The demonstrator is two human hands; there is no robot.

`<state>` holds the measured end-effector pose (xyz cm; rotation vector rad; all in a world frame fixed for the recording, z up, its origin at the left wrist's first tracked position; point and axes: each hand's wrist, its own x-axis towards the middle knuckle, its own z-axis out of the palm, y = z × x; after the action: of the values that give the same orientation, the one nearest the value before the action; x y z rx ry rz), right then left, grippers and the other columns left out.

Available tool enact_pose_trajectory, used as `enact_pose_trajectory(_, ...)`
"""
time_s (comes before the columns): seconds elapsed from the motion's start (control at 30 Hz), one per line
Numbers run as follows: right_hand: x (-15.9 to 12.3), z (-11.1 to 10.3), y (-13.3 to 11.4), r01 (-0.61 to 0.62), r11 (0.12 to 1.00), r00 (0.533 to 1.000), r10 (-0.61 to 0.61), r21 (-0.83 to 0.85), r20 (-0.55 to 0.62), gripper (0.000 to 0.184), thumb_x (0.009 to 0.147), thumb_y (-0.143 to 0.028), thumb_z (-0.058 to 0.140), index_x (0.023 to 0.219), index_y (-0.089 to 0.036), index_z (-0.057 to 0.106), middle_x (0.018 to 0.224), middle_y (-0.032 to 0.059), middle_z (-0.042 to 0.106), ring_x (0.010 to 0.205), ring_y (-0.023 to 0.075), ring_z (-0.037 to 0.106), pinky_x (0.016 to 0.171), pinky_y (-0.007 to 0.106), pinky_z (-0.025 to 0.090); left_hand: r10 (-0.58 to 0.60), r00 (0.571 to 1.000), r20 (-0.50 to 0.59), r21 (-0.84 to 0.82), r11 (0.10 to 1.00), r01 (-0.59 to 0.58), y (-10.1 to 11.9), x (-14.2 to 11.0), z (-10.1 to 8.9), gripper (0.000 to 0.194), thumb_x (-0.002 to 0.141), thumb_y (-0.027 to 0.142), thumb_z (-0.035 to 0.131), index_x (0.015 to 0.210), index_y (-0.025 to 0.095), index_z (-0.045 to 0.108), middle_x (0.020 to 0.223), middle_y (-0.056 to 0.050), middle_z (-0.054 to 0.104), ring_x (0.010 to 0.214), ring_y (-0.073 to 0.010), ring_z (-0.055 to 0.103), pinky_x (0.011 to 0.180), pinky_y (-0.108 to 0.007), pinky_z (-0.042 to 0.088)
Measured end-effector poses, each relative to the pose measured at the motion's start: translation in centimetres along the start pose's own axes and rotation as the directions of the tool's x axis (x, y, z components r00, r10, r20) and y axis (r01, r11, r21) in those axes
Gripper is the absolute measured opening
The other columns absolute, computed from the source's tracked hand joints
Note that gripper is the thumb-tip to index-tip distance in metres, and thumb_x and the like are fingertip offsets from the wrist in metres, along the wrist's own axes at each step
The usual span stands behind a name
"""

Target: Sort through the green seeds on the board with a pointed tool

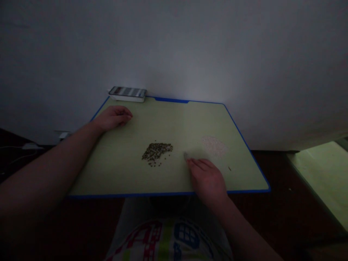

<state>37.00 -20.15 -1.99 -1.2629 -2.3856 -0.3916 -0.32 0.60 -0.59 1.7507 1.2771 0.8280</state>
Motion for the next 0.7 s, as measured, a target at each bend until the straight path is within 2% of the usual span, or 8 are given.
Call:
enact_pose_trajectory(0.2,1.6,1.0,-1.0,0.122,0.983,0.992,-0.124,0.138,0.004,0.036,0.093,-0.006,0.051,0.116,-0.014,0.077,0.107,0.0098,0.082,0.092,0.0227,0.078,0.088,0.038,0.065,0.015,1.000,0.013,-0.022,1.000,-0.015,-0.3,0.0,0.0,0.018,0.069,0.029,0.070,0.079,0.016,0.064,0.049,0.006,0.052,0.043,-0.0080,0.043,0.045,-0.022,0.032)
enact_pose_trajectory(0.3,2.5,1.2,-1.0,0.151,0.965,0.988,-0.154,0.214,-0.005,0.038,0.092,-0.007,0.051,0.118,-0.019,0.077,0.107,0.0070,0.082,0.091,0.0202,0.078,0.089,0.036,0.064,0.030,0.999,0.014,-0.035,0.999,-0.029,-0.3,0.0,0.1,0.017,0.069,0.029,0.070,0.078,0.016,0.063,0.048,0.006,0.051,0.042,-0.0073,0.043,0.045,-0.021,0.032)
enact_pose_trajectory(0.43,3.1,1.1,-1.4,0.188,0.930,0.982,-0.186,0.315,-0.037,0.036,0.094,-0.008,0.049,0.116,-0.017,0.077,0.103,0.0072,0.083,0.088,0.0189,0.078,0.087,0.034,0.064,0.012,1.000,0.011,-0.031,0.999,-0.012,-0.1,-0.1,0.1,0.015,0.070,0.027,0.069,0.077,0.016,0.062,0.048,0.006,0.051,0.042,-0.0075,0.043,0.044,-0.022,0.031)
enact_pose_trajectory(0.7,2.9,0.4,-1.8,0.208,0.873,0.975,-0.220,0.440,-0.023,0.039,0.095,-0.009,0.049,0.122,-0.022,0.075,0.105,0.0053,0.083,0.089,0.0184,0.078,0.085,0.035,0.064,0.006,1.000,0.003,-0.019,1.000,-0.006,0.2,-0.1,0.1,0.014,0.070,0.027,0.069,0.078,0.016,0.064,0.051,0.005,0.052,0.045,-0.0079,0.045,0.047,-0.023,0.034)
